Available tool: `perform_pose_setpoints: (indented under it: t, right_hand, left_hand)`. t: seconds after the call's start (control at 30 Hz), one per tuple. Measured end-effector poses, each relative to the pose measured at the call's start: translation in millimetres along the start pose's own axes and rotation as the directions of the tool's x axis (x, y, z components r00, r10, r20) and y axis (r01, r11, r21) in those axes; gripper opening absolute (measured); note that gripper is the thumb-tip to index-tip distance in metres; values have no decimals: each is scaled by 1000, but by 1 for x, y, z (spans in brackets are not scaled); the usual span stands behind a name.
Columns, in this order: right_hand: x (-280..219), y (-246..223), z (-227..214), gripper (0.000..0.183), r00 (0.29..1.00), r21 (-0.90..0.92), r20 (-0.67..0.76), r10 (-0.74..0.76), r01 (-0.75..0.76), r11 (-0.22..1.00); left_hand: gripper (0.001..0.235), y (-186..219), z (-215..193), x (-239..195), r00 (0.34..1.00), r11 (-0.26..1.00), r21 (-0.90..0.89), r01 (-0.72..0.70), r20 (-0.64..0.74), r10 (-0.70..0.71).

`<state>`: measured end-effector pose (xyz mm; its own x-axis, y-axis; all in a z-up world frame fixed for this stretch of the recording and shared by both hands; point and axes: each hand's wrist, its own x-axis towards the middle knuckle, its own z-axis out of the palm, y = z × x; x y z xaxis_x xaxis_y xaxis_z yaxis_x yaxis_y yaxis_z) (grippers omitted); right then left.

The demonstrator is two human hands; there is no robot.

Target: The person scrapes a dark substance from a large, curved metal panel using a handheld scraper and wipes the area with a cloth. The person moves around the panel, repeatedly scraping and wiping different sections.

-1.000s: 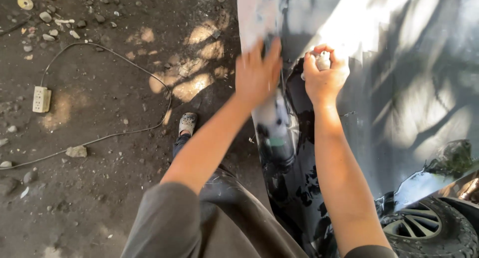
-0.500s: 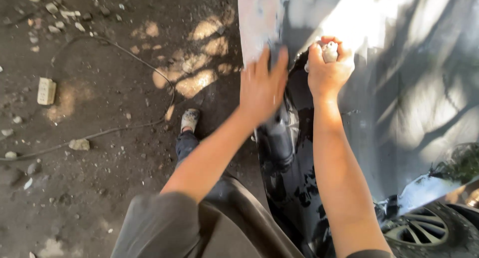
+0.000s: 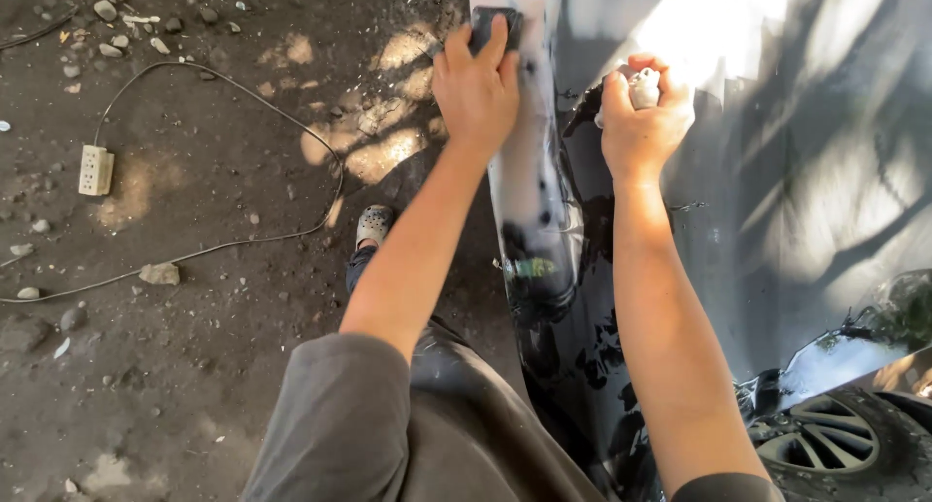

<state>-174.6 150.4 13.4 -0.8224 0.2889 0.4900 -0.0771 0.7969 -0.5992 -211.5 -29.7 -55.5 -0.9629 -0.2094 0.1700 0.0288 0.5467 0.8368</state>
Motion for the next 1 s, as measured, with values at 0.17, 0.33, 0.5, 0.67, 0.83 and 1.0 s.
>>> perform_pose_setpoints:
  t: [0.17, 0.33, 0.5, 0.67, 0.83, 1.0]
  right_hand:
    - [2, -5, 1, 22, 999, -38, -4, 35, -35, 999]
    - [0, -4, 1, 23, 998, -82, 1, -64, 64, 995]
    - [0, -8, -1, 19, 986, 104, 42, 162, -166, 981]
    - [1, -7, -1, 20, 998, -2, 20, 66, -66, 998]
    - [1, -10, 2, 21, 994, 120, -51, 100, -94, 988]
    - [8, -17, -1, 22, 935, 328, -9, 355, -333, 884]
  left_hand:
    - [37, 6, -28, -58, 991, 992, -38, -123, 48, 125]
    - [36, 10, -33, -37, 998, 998, -38, 51, -39, -52]
    - [35, 2, -32, -37, 995, 993, -102, -52, 83, 60]
    - [38, 39, -37, -70, 986, 981, -92, -169, -19, 168]
    - [40, 30, -22, -23, 964, 971, -33, -239, 111, 241]
    - [50, 42, -46, -62, 934, 954, -151, -258, 215, 286]
